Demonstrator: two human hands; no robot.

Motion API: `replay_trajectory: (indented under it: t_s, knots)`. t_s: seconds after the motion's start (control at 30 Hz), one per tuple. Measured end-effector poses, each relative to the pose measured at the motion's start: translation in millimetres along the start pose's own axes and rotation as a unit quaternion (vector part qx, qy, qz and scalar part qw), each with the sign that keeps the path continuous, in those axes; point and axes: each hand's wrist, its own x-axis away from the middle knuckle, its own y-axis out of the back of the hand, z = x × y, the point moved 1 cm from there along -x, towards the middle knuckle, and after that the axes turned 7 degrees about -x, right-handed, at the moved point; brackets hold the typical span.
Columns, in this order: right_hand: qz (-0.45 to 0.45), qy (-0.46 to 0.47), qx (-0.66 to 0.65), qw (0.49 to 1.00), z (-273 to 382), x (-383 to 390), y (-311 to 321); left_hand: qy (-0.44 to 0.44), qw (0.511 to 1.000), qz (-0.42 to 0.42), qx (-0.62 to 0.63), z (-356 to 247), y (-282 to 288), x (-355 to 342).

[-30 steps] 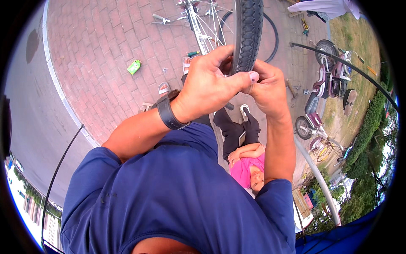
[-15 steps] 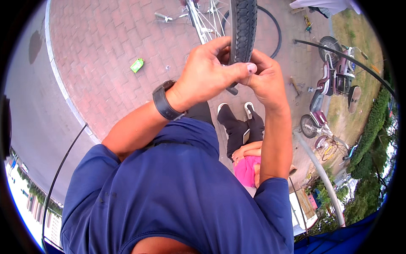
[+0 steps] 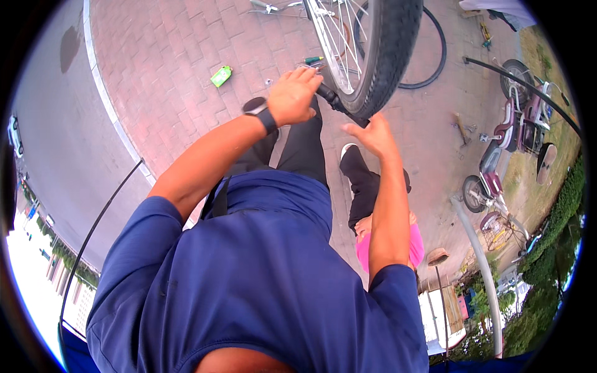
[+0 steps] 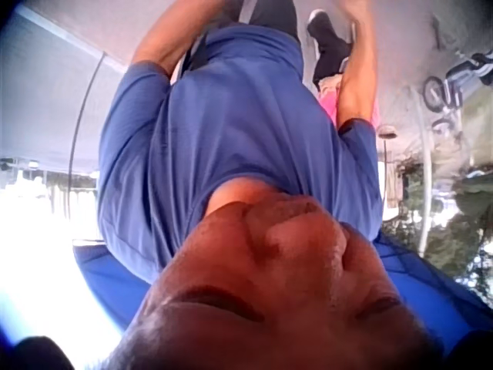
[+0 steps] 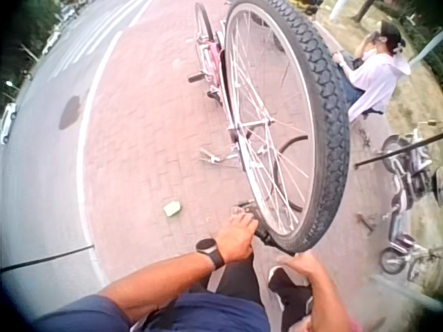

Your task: The person uses a hand pump to inflate a bicycle tire and secures the valve cap. They then move the bicycle upright and walk to a nearby storage area to retrieve a screwdriver. Finally, they use the screwdriver to adjust a component on a scooter.

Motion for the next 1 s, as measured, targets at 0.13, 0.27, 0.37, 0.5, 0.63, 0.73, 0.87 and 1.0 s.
replay_trajectory:
  t_s: [0.13, 0.27, 0.37, 0.5, 0.63, 0.73, 0.87, 1.0]
  knots:
    - [-0.006, 0.000, 0.275, 0.961, -19.2, -17.5, -37.5, -0.025, 0.985, 0.152, -0.080, -5.9, -37.1, -17.1]
    - [0.032, -0.025, 0.306, 0.951, 2.4, 9.7, -55.7, -0.071, 0.974, 0.212, -0.035, -12.5, -24.4, 9.8]
    - [0.033, -0.040, 0.293, 0.955, 54.9, 63.1, -44.6, -0.113, 0.971, 0.210, 0.019, -36.4, 31.9, 32.5]
    - [0.015, -0.008, 0.238, 0.971, 121.4, 143.5, -14.8, -0.207, 0.972, 0.049, 0.101, -87.3, 128.0, 67.5]
    - [0.021, 0.014, 0.217, 0.976, 162.8, 192.9, 11.8, -0.262, 0.954, 0.135, 0.051, -137.4, 205.6, 84.4]
    - [0.014, 0.010, 0.242, 0.970, 125.1, 159.1, -3.0, -0.200, 0.969, 0.102, 0.103, -121.2, 157.9, 68.9]
    - [0.039, -0.017, 0.300, 0.953, 36.3, 52.9, -43.6, -0.129, 0.964, 0.230, 0.025, -52.9, 42.9, 22.5]
    - [0.081, -0.084, 0.291, 0.950, 10.3, 14.7, -43.4, -0.113, 0.959, 0.259, 0.020, -33.9, 12.1, -4.1]
